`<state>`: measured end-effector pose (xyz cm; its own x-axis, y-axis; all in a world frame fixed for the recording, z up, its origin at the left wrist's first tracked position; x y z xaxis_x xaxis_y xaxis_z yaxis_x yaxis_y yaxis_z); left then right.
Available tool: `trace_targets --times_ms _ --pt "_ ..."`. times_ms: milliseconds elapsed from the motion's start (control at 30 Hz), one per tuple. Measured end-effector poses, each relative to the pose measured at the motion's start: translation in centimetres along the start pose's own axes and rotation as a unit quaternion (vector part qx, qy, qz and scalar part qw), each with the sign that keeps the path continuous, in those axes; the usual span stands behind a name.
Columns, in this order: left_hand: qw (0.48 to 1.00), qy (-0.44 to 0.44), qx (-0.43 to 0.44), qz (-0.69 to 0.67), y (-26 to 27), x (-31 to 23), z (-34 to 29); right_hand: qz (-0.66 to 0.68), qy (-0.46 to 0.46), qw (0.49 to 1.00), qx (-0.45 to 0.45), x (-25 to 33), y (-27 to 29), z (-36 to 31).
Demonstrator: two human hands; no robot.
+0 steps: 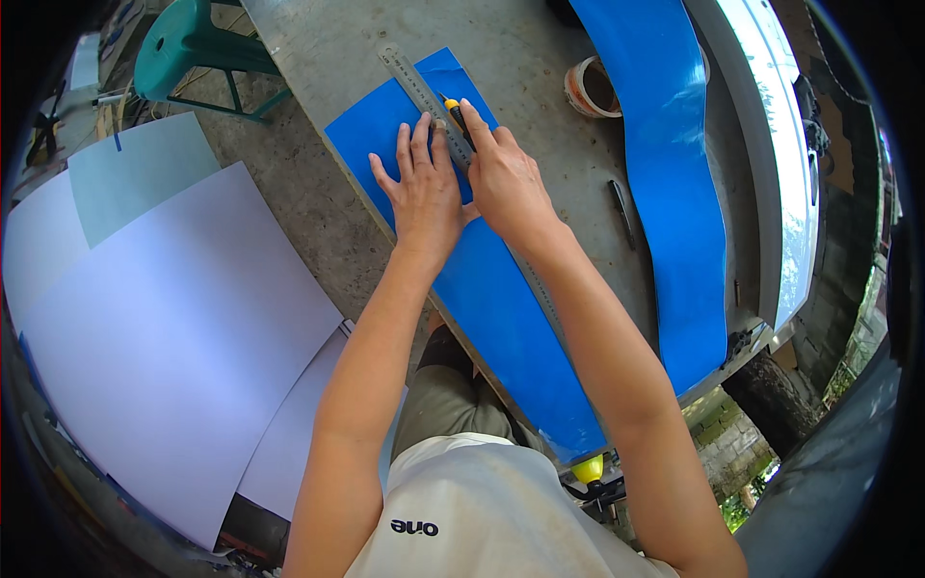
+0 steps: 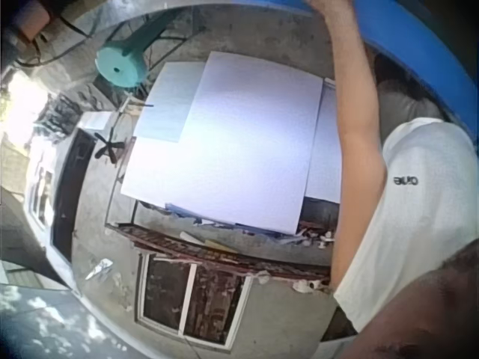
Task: Cutting a blue material along a curved ruler using a utility knife.
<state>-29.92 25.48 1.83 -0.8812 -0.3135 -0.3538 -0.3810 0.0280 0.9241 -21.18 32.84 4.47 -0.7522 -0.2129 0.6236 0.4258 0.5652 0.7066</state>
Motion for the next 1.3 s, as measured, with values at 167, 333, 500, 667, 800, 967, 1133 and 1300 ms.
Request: trace_targets --times_ms 167,333,500,667,800,967,1133,1300 --pt "1.000 0.001 -0.002 -0.005 -0.1 0.1 0.1 -0.020 -0.002 1.000 0.010 0.2 0.0 0.2" --pt "1.000 -0.003 -0.004 -0.006 0.2 0.0 0.1 -0.023 -0.009 1.000 0.015 0.5 0.3 0.4" --pt "1.000 0.000 0.006 0.000 -0.1 0.1 0.0 -0.025 -0.005 0.999 0.022 0.4 0.0 0.3" --pt "1.000 -0.002 0.006 0.001 0.0 -0.1 0.0 -0.029 0.001 0.999 0.024 0.5 0.1 0.3" --pt "1.000 -0.003 0.005 0.009 0.0 0.0 0.1 -0.046 -0.004 0.998 0.032 1.2 0.3 0.4" --pt "0.999 -0.005 0.026 0.039 0.1 -0.2 0.3 -0.051 0.000 0.998 0.029 0.9 0.6 0.1" --pt "1.000 0.006 0.002 0.008 0.2 -0.1 0.3 -0.049 -0.016 0.997 0.051 0.2 1.2 -2.0" --pt "1.000 0.006 0.011 0.013 -0.2 -0.2 0.2 -0.059 -0.041 0.995 0.075 -2.1 1.5 -6.1"
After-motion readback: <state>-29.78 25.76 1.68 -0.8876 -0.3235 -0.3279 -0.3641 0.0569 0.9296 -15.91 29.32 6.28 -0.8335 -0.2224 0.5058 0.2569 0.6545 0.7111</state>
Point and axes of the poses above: each hand's wrist, its own z-axis towards the middle knuckle, its own y-axis out of the back of the hand, x = y × z, the point moved 6 cm from there along z, towards the middle knuckle, and after that the axes turned 8 degrees about -y, right-handed, at the moved point
